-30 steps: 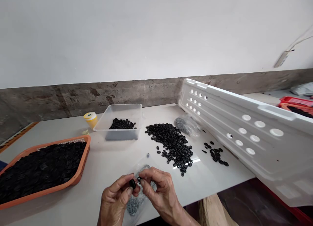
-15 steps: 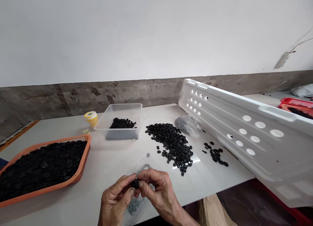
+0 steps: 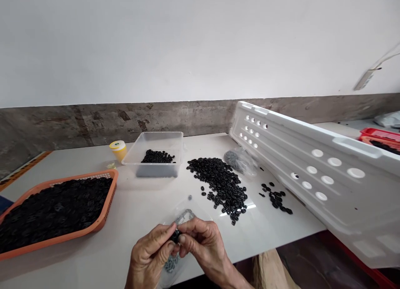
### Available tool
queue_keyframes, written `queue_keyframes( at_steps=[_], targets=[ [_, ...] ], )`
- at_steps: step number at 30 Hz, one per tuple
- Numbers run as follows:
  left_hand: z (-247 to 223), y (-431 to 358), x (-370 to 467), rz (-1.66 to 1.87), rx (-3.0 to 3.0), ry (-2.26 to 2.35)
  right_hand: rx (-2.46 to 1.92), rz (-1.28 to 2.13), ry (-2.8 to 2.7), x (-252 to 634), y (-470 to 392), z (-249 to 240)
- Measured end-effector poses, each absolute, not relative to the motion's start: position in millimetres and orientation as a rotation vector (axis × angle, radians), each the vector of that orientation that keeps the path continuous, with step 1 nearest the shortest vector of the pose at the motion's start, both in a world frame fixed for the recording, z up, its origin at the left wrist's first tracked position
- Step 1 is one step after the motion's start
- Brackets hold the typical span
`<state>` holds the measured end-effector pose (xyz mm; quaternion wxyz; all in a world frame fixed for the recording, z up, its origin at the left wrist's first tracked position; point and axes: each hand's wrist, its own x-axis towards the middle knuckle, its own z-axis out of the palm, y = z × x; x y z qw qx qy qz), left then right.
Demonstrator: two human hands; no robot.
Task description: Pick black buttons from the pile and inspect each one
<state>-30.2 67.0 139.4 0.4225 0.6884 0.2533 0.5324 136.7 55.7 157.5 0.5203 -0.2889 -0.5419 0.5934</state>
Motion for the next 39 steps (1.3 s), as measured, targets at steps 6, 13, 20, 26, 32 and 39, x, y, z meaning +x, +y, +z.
queue_keyframes(
  at_steps=[6,13,20,26,32,39],
  targets=[
    [155,53,-18,1.323,1.119,0.900,-0.655,1.439,-1.295,141,56,159],
    [148,59,-25,1.242,1.204,0.843,-0.636,1.385,-1.421,146,60,162],
    [134,62,-30,1.350,1.290,0.839,-0.512,1.536,-1.304,141,58,160],
    [144,60,-27,1.536,2.056,0.785,-0.563,1.535,-1.243,139,54,151],
    [141,61,-31,1.566,2.307,0.891,-0.605,1.296,-1.461,141,53,150],
    [139,60,-40,1.484,2.337,0.875,-0.611,1.220,-1.544,141,52,149]
  ],
)
